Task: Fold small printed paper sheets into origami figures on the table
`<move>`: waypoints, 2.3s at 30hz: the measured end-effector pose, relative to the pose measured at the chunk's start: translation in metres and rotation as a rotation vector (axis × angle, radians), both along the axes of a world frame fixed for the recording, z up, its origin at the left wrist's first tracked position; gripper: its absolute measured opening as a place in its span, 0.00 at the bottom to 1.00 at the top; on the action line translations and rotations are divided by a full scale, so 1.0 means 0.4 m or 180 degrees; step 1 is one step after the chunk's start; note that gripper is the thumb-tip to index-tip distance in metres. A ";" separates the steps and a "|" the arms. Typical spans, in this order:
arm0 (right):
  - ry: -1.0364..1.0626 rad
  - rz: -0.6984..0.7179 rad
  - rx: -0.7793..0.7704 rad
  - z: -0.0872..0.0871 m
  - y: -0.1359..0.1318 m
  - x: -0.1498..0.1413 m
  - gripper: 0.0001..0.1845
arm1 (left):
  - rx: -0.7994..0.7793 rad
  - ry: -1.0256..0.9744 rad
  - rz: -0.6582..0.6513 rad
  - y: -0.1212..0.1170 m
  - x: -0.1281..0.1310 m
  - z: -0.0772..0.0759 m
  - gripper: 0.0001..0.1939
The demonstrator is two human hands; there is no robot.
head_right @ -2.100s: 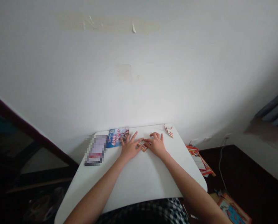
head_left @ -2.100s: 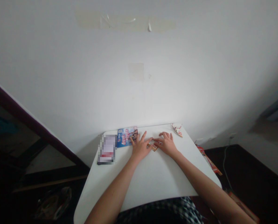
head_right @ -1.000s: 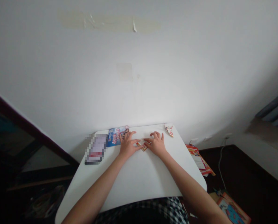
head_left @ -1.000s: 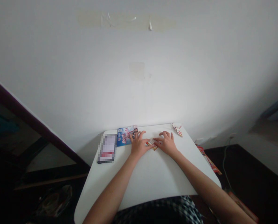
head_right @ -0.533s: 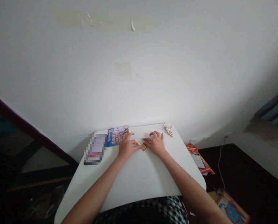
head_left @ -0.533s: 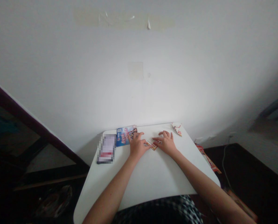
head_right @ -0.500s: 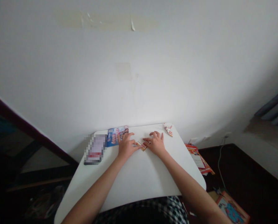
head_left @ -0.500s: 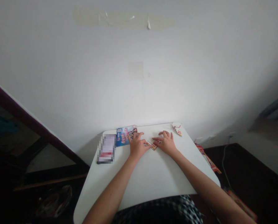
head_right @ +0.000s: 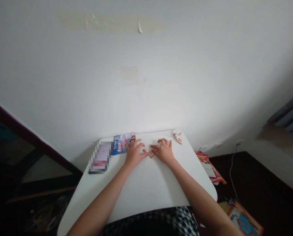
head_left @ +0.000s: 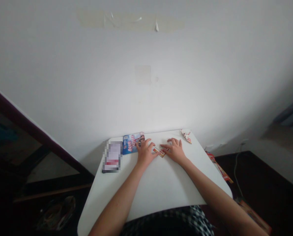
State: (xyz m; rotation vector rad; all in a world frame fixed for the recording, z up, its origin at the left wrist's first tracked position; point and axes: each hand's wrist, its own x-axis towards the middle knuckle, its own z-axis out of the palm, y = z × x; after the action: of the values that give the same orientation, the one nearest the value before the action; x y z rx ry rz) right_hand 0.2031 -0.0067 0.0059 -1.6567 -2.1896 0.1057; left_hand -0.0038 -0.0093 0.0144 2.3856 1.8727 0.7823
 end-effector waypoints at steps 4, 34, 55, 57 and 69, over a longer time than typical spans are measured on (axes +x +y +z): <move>-0.0141 0.0002 -0.0013 -0.001 0.002 -0.004 0.19 | -0.0087 0.0084 -0.0203 0.000 0.001 -0.001 0.22; 0.0323 0.0085 0.0740 -0.028 0.023 0.046 0.10 | -0.0286 0.0018 -0.0034 -0.007 -0.001 -0.024 0.27; 0.0863 0.0260 0.0483 -0.068 0.063 0.074 0.10 | -0.0102 -0.0170 -0.0150 -0.001 -0.002 -0.014 0.18; 0.0842 0.0267 0.0489 -0.068 0.063 0.074 0.11 | -0.0125 -0.0180 -0.0126 -0.001 -0.001 -0.014 0.18; 0.0883 0.0242 0.0525 -0.067 0.064 0.072 0.10 | -0.0204 -0.0185 -0.0123 0.004 -0.005 -0.015 0.15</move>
State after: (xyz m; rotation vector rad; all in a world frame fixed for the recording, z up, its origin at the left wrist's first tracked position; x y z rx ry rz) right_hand 0.2321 0.0190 -0.0207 -1.3801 -1.9944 0.1612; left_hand -0.0057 -0.0079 0.0084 2.3276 1.7965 0.7682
